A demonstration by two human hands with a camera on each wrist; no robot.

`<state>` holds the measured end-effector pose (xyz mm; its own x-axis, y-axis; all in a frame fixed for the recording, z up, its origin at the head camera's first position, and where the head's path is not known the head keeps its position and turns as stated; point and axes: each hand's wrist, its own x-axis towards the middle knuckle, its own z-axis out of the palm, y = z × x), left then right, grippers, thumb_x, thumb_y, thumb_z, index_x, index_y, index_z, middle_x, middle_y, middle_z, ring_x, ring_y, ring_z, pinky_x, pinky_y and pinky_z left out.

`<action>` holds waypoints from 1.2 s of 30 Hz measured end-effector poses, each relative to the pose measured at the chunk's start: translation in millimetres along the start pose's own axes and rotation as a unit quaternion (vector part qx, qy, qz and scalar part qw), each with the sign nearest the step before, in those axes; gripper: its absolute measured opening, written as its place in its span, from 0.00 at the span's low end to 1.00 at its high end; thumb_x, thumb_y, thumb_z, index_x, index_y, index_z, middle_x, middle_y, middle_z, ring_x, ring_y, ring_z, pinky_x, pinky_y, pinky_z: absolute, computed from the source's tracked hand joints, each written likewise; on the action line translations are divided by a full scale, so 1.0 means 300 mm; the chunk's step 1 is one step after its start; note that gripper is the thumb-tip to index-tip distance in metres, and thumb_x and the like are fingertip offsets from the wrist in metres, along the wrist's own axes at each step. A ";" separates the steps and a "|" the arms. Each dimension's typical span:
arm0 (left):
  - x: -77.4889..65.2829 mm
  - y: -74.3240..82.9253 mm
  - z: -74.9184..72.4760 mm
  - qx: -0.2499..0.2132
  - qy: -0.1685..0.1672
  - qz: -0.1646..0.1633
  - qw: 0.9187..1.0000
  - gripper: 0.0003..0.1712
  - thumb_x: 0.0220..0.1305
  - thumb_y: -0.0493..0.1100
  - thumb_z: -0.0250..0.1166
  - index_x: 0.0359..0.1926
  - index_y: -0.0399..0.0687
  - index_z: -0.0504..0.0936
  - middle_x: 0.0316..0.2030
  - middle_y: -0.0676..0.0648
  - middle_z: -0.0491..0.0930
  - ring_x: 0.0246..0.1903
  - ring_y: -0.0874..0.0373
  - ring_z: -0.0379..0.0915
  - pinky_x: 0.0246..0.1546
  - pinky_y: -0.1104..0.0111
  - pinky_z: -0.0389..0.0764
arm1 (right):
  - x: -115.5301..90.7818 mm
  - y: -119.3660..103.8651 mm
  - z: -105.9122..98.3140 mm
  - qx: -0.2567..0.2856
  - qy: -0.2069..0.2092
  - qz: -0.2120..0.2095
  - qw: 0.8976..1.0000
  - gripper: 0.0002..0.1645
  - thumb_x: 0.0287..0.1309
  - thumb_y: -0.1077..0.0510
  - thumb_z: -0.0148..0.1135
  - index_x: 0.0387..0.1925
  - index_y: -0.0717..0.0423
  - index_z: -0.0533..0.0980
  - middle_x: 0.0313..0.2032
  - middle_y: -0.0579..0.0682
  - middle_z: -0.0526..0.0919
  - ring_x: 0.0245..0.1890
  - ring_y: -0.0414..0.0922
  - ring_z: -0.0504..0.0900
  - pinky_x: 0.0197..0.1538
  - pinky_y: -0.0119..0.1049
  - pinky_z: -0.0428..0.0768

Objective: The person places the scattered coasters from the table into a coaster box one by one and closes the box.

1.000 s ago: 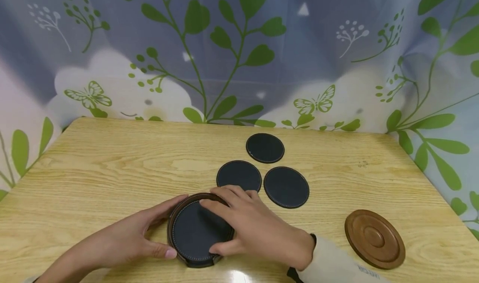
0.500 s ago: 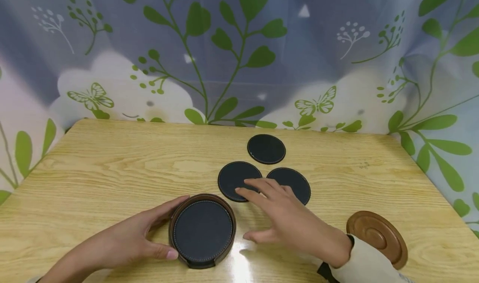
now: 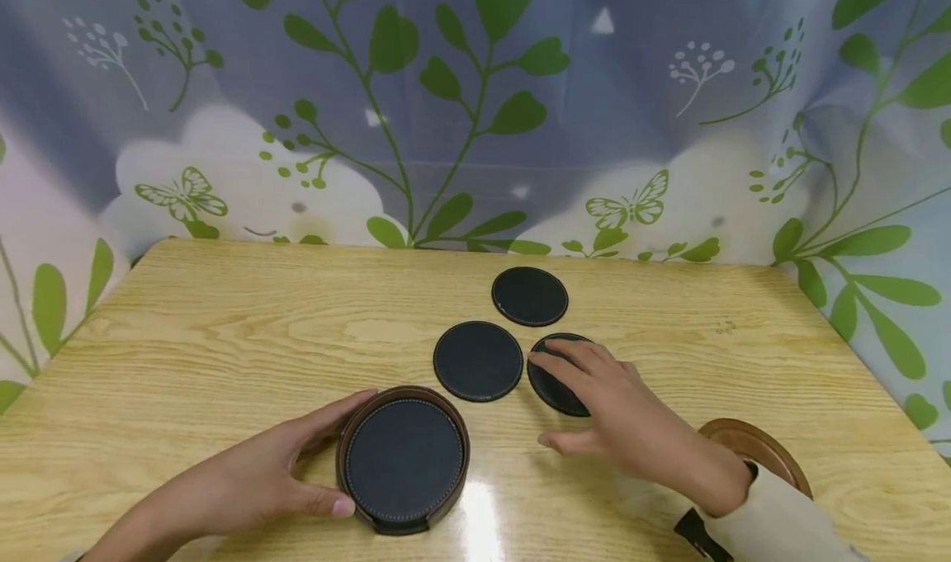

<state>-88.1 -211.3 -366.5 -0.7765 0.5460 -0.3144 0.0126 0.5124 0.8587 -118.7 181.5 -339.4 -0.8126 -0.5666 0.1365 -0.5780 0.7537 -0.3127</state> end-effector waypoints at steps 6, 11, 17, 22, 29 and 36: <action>-0.001 0.001 0.002 0.002 0.006 -0.003 1.000 0.62 0.56 0.55 0.80 0.84 0.65 0.52 0.82 0.41 0.57 0.81 0.33 0.46 0.72 0.30 0.56 | -0.001 0.038 -0.011 -0.001 -0.006 0.025 1.000 0.46 0.57 0.46 0.80 0.74 0.49 0.71 0.73 0.59 0.70 0.70 0.62 0.72 0.52 0.72 0.75; 0.002 0.003 0.005 0.001 0.010 -0.017 1.000 0.63 0.54 0.55 0.81 0.84 0.67 0.53 0.81 0.41 0.57 0.82 0.32 0.43 0.72 0.28 0.52 | 0.008 0.072 -0.009 0.010 -0.017 0.055 0.998 0.47 0.57 0.44 0.79 0.75 0.50 0.70 0.73 0.62 0.69 0.70 0.67 0.71 0.53 0.74 0.74; 0.001 0.005 0.003 0.002 0.012 -0.025 1.000 0.63 0.54 0.56 0.81 0.84 0.67 0.53 0.81 0.41 0.58 0.81 0.33 0.44 0.72 0.29 0.53 | 0.022 0.092 -0.007 0.016 -0.022 0.069 0.997 0.48 0.57 0.44 0.80 0.75 0.50 0.70 0.73 0.64 0.69 0.71 0.68 0.69 0.54 0.77 0.73; 0.001 0.000 0.000 0.002 0.003 -0.017 1.000 0.63 0.56 0.56 0.80 0.85 0.65 0.51 0.82 0.40 0.56 0.81 0.33 0.46 0.71 0.30 0.56 | 0.031 0.102 -0.006 0.034 -0.033 0.080 0.996 0.48 0.59 0.44 0.78 0.75 0.52 0.69 0.73 0.67 0.67 0.71 0.71 0.68 0.57 0.76 0.74; 0.003 -0.003 -0.002 0.005 -0.001 -0.009 1.000 0.62 0.57 0.55 0.79 0.85 0.64 0.50 0.82 0.39 0.56 0.81 0.33 0.47 0.71 0.30 0.57 | 0.042 0.110 -0.002 0.049 -0.050 0.092 0.993 0.49 0.59 0.44 0.78 0.76 0.55 0.67 0.73 0.70 0.66 0.72 0.73 0.65 0.61 0.71 0.74; 0.002 -0.001 0.002 -0.001 0.010 -0.029 1.000 0.63 0.54 0.56 0.81 0.84 0.67 0.53 0.82 0.40 0.56 0.81 0.33 0.45 0.72 0.30 0.55 | 0.063 0.114 0.001 0.075 -0.092 0.110 0.987 0.52 0.61 0.42 0.76 0.78 0.55 0.64 0.76 0.71 0.61 0.74 0.73 0.61 0.64 0.70 0.73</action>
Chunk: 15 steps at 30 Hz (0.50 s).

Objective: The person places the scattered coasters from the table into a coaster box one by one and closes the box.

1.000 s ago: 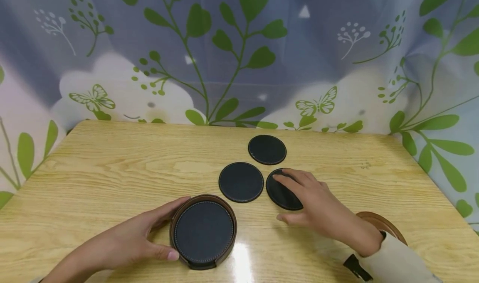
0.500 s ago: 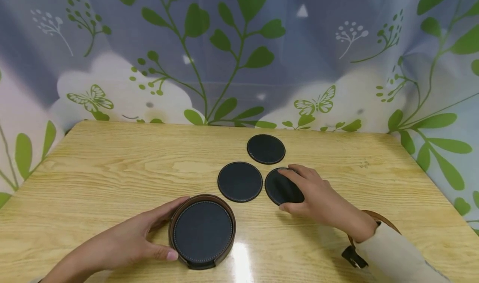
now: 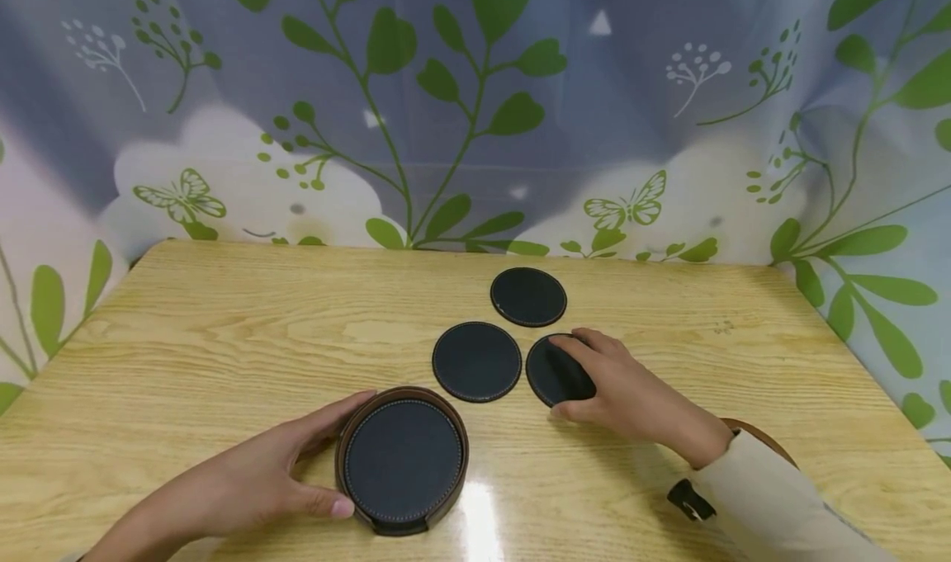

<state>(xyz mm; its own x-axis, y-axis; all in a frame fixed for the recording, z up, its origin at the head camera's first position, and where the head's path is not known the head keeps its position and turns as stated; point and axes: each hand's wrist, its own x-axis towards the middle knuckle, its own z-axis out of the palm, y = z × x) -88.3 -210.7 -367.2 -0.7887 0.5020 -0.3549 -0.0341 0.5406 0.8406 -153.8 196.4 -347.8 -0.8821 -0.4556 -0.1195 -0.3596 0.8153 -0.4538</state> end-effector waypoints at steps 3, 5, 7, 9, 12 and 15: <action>0.000 -0.002 0.000 0.003 -0.004 0.012 1.000 0.63 0.55 0.56 0.80 0.84 0.66 0.52 0.82 0.40 0.56 0.81 0.33 0.46 0.72 0.30 0.56 | 0.007 -0.001 0.002 0.001 -0.008 0.005 1.000 0.52 0.61 0.42 0.76 0.79 0.53 0.64 0.76 0.71 0.60 0.75 0.73 0.61 0.64 0.69 0.74; 0.000 -0.003 0.000 0.009 -0.007 0.023 1.000 0.62 0.57 0.56 0.79 0.84 0.65 0.52 0.82 0.41 0.57 0.81 0.34 0.47 0.71 0.30 0.57 | 0.011 -0.001 0.003 0.001 -0.011 0.006 1.000 0.52 0.60 0.42 0.77 0.79 0.52 0.64 0.77 0.71 0.59 0.76 0.73 0.60 0.65 0.69 0.73; 0.000 -0.004 -0.001 0.015 -0.009 0.034 0.999 0.61 0.58 0.55 0.79 0.85 0.64 0.51 0.81 0.42 0.57 0.81 0.34 0.49 0.71 0.31 0.58 | 0.015 -0.001 0.003 0.003 -0.013 0.006 1.000 0.51 0.60 0.43 0.77 0.78 0.52 0.65 0.77 0.72 0.58 0.76 0.73 0.59 0.65 0.69 0.73; 0.000 -0.005 -0.001 0.021 -0.008 0.038 0.999 0.61 0.58 0.56 0.78 0.85 0.64 0.51 0.81 0.42 0.58 0.81 0.35 0.50 0.70 0.32 0.59 | 0.019 -0.002 0.003 0.004 -0.015 0.006 1.000 0.51 0.60 0.43 0.77 0.78 0.52 0.65 0.77 0.72 0.57 0.76 0.73 0.58 0.65 0.69 0.73; -0.001 -0.005 0.000 0.026 -0.006 0.037 0.999 0.62 0.58 0.56 0.79 0.85 0.64 0.51 0.81 0.42 0.58 0.80 0.35 0.51 0.70 0.32 0.59 | 0.026 -0.004 0.001 0.006 -0.019 0.008 1.000 0.50 0.60 0.45 0.77 0.78 0.53 0.65 0.78 0.72 0.56 0.76 0.73 0.58 0.65 0.68 0.74; -0.002 -0.004 0.000 0.026 -0.003 0.033 0.999 0.62 0.57 0.56 0.79 0.85 0.64 0.51 0.81 0.42 0.58 0.81 0.35 0.50 0.70 0.31 0.59 | 0.030 -0.005 0.000 0.003 -0.024 0.011 1.000 0.50 0.60 0.45 0.77 0.78 0.52 0.65 0.78 0.71 0.55 0.76 0.73 0.59 0.64 0.67 0.75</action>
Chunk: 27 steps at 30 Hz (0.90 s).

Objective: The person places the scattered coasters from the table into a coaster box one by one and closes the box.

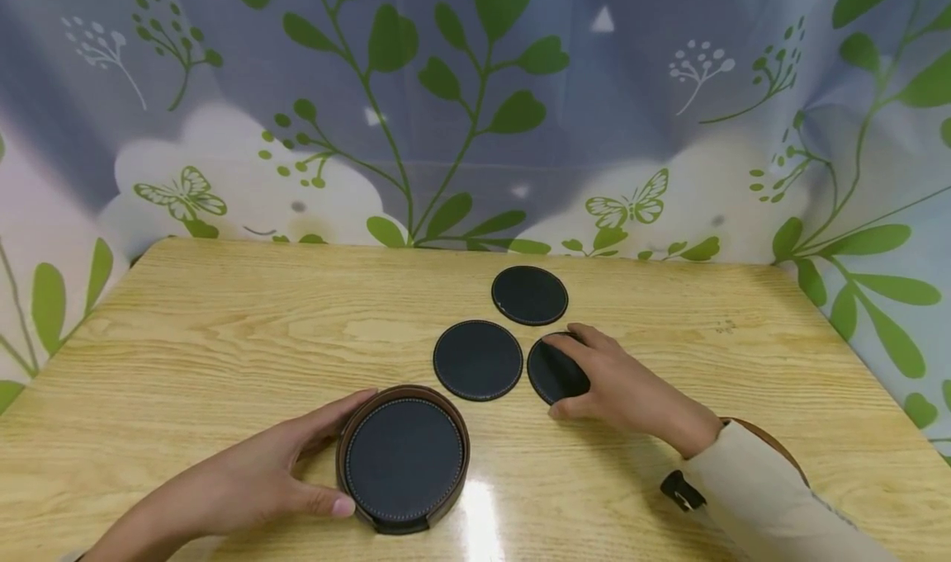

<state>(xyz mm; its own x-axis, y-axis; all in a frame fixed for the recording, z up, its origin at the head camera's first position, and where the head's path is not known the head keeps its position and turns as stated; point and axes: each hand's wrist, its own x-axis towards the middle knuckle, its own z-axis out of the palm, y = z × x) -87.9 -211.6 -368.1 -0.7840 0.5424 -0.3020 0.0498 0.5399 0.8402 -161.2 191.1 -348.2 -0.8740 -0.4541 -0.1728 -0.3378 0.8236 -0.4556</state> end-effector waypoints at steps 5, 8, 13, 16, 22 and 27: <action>0.000 0.002 0.000 -0.005 0.002 -0.001 1.000 0.62 0.57 0.56 0.79 0.85 0.64 0.51 0.81 0.42 0.58 0.81 0.34 0.49 0.71 0.30 0.58 | 0.005 -0.001 0.000 -0.007 -0.003 0.006 1.000 0.51 0.61 0.45 0.77 0.79 0.51 0.64 0.78 0.71 0.56 0.75 0.73 0.62 0.62 0.65 0.77; 0.000 0.001 0.000 -0.007 0.002 -0.002 1.000 0.62 0.56 0.56 0.79 0.84 0.65 0.52 0.82 0.42 0.57 0.81 0.34 0.48 0.71 0.30 0.57 | 0.008 -0.001 0.000 -0.010 -0.002 0.007 1.000 0.50 0.60 0.46 0.77 0.78 0.51 0.65 0.78 0.71 0.56 0.75 0.72 0.63 0.62 0.66 0.76; 0.001 0.000 0.000 -0.008 0.002 -0.001 1.000 0.62 0.56 0.56 0.79 0.84 0.64 0.52 0.82 0.41 0.57 0.81 0.34 0.48 0.71 0.30 0.56 | 0.011 -0.001 0.000 -0.019 0.001 0.008 1.000 0.50 0.60 0.46 0.78 0.78 0.51 0.66 0.77 0.70 0.59 0.73 0.72 0.66 0.60 0.64 0.78; 0.001 0.001 0.000 -0.008 0.003 0.002 1.000 0.62 0.56 0.56 0.79 0.84 0.64 0.52 0.82 0.42 0.57 0.81 0.34 0.48 0.71 0.29 0.56 | 0.012 0.001 -0.001 -0.025 0.002 0.006 1.000 0.49 0.60 0.46 0.78 0.77 0.50 0.67 0.76 0.69 0.61 0.71 0.71 0.68 0.58 0.64 0.79; 0.002 0.002 0.002 -0.014 0.002 -0.002 1.000 0.62 0.56 0.56 0.80 0.84 0.64 0.52 0.82 0.42 0.57 0.81 0.34 0.48 0.71 0.30 0.56 | 0.013 0.005 -0.004 -0.033 0.002 0.003 0.999 0.47 0.59 0.44 0.78 0.76 0.48 0.69 0.75 0.68 0.63 0.69 0.71 0.67 0.56 0.64 0.78; 0.001 0.001 0.001 -0.012 0.002 0.000 1.000 0.62 0.56 0.56 0.79 0.84 0.64 0.52 0.81 0.41 0.57 0.81 0.34 0.49 0.71 0.31 0.57 | 0.013 0.004 -0.006 -0.029 -0.002 0.003 1.000 0.47 0.59 0.44 0.78 0.76 0.48 0.68 0.75 0.68 0.63 0.69 0.72 0.66 0.56 0.64 0.78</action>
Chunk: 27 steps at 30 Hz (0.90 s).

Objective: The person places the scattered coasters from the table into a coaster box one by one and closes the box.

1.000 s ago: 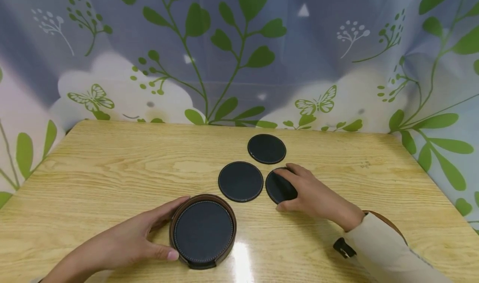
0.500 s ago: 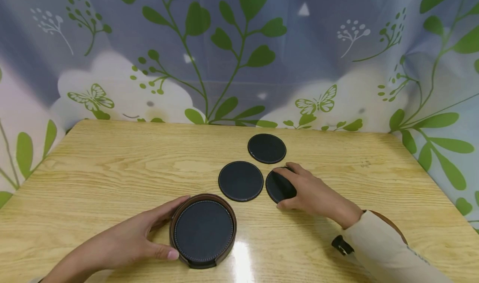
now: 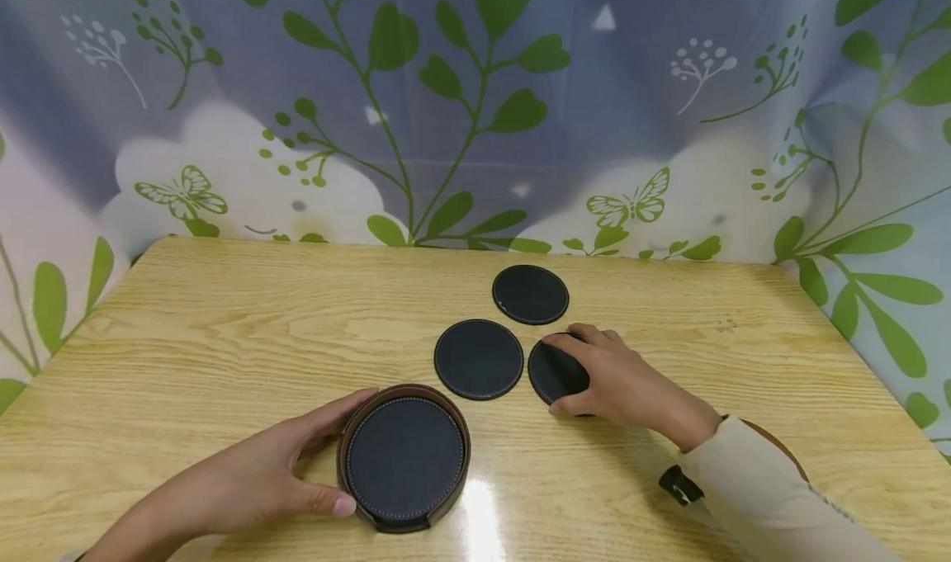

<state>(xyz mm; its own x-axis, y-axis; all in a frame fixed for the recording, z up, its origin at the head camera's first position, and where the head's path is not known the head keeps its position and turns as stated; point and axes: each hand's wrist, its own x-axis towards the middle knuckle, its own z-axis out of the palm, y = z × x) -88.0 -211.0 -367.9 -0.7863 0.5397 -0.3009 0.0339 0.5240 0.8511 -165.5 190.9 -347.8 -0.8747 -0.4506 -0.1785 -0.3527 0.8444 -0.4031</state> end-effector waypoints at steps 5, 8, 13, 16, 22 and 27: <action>-0.002 0.001 0.001 0.008 0.007 -0.006 1.000 0.62 0.56 0.56 0.80 0.84 0.66 0.52 0.82 0.42 0.57 0.81 0.34 0.47 0.73 0.35 0.59 | -0.002 -0.003 0.000 0.000 0.006 -0.001 1.000 0.47 0.58 0.43 0.78 0.76 0.48 0.69 0.75 0.69 0.63 0.68 0.72 0.66 0.55 0.65 0.78; -0.002 -0.002 -0.002 0.008 0.002 0.007 1.000 0.61 0.58 0.56 0.79 0.84 0.65 0.52 0.82 0.42 0.56 0.81 0.36 0.49 0.74 0.54 0.65 | -0.003 -0.005 0.001 -0.003 0.017 -0.003 1.000 0.47 0.57 0.43 0.78 0.75 0.48 0.71 0.74 0.69 0.64 0.68 0.71 0.67 0.55 0.65 0.78; 0.000 -0.004 -0.002 0.003 -0.001 0.005 1.000 0.61 0.58 0.57 0.79 0.84 0.66 0.51 0.82 0.43 0.57 0.81 0.36 0.49 0.74 0.44 0.62 | -0.010 -0.006 0.005 -0.017 0.038 -0.010 0.999 0.45 0.57 0.44 0.78 0.73 0.48 0.73 0.72 0.70 0.67 0.67 0.72 0.68 0.55 0.66 0.78; 0.000 -0.005 -0.002 0.006 0.000 0.003 1.000 0.61 0.58 0.57 0.79 0.84 0.66 0.51 0.82 0.42 0.57 0.81 0.36 0.49 0.72 0.37 0.60 | -0.013 -0.009 0.007 -0.025 0.053 -0.022 0.998 0.44 0.56 0.45 0.78 0.72 0.49 0.74 0.71 0.69 0.68 0.65 0.71 0.70 0.54 0.66 0.79; -0.001 -0.006 -0.002 0.001 -0.004 0.007 1.000 0.61 0.58 0.56 0.78 0.85 0.64 0.51 0.82 0.41 0.57 0.81 0.35 0.50 0.71 0.36 0.61 | -0.018 -0.028 0.012 -0.034 0.073 -0.042 0.996 0.42 0.54 0.46 0.78 0.70 0.48 0.76 0.70 0.68 0.71 0.62 0.71 0.72 0.53 0.66 0.79; -0.003 -0.004 -0.002 0.003 0.000 -0.001 1.000 0.61 0.57 0.58 0.79 0.84 0.68 0.52 0.81 0.44 0.58 0.81 0.37 0.50 0.74 0.40 0.61 | -0.026 -0.054 0.012 -0.037 0.076 -0.048 0.995 0.42 0.54 0.48 0.77 0.71 0.46 0.76 0.71 0.67 0.70 0.64 0.70 0.72 0.53 0.68 0.76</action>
<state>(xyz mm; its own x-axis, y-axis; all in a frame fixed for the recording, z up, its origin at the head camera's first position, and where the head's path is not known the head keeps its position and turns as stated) -87.6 -212.5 -368.3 -0.7868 0.5382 -0.3021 0.0357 0.5284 0.8483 -151.8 179.6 -343.1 -0.8742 -0.4856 -0.0016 -0.4556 0.8213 -0.3434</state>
